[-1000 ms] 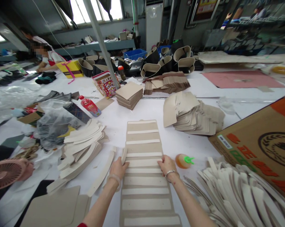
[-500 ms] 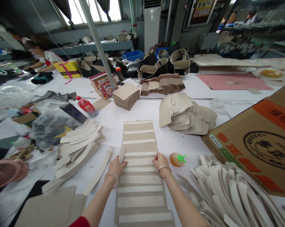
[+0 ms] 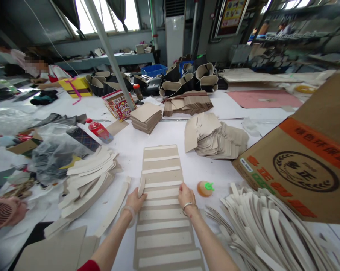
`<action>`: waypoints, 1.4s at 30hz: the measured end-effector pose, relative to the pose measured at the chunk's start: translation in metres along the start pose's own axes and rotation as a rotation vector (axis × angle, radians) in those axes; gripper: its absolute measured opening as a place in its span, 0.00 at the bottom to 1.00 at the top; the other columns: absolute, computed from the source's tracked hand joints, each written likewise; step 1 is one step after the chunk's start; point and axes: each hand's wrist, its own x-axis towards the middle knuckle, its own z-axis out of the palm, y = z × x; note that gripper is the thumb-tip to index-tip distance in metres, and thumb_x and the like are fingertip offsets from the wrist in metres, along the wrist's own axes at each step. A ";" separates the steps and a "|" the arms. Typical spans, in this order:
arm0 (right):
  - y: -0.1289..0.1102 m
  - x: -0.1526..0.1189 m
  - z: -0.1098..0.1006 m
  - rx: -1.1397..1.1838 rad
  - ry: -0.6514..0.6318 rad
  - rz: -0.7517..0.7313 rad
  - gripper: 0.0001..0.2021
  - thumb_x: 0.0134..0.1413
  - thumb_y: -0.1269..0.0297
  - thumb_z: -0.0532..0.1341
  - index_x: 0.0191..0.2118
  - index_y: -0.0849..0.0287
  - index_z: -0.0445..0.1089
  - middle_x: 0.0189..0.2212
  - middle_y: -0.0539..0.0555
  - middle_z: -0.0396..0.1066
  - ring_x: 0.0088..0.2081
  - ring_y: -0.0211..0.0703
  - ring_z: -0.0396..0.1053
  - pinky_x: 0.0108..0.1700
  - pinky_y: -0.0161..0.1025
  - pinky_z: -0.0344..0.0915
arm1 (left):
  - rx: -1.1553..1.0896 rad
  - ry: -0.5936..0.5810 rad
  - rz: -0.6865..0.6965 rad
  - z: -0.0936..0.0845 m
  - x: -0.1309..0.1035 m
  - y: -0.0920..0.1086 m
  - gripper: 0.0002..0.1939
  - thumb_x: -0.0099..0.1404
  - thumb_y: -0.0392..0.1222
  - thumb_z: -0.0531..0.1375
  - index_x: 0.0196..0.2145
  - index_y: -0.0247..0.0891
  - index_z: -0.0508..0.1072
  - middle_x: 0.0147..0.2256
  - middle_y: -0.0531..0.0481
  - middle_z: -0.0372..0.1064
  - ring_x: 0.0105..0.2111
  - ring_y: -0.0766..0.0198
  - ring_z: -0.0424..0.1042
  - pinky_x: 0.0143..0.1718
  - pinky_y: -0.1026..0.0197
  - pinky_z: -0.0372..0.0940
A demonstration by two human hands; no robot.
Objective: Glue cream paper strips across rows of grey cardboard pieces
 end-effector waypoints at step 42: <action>-0.025 0.051 -0.026 0.244 0.021 0.097 0.11 0.40 0.65 0.59 0.15 0.59 0.57 0.13 0.43 0.55 0.20 0.32 0.57 0.23 0.29 0.49 | -0.526 -0.244 0.094 -0.045 0.043 0.008 0.22 0.47 0.61 0.56 0.22 0.37 0.65 0.12 0.55 0.61 0.13 0.68 0.58 0.17 0.64 0.55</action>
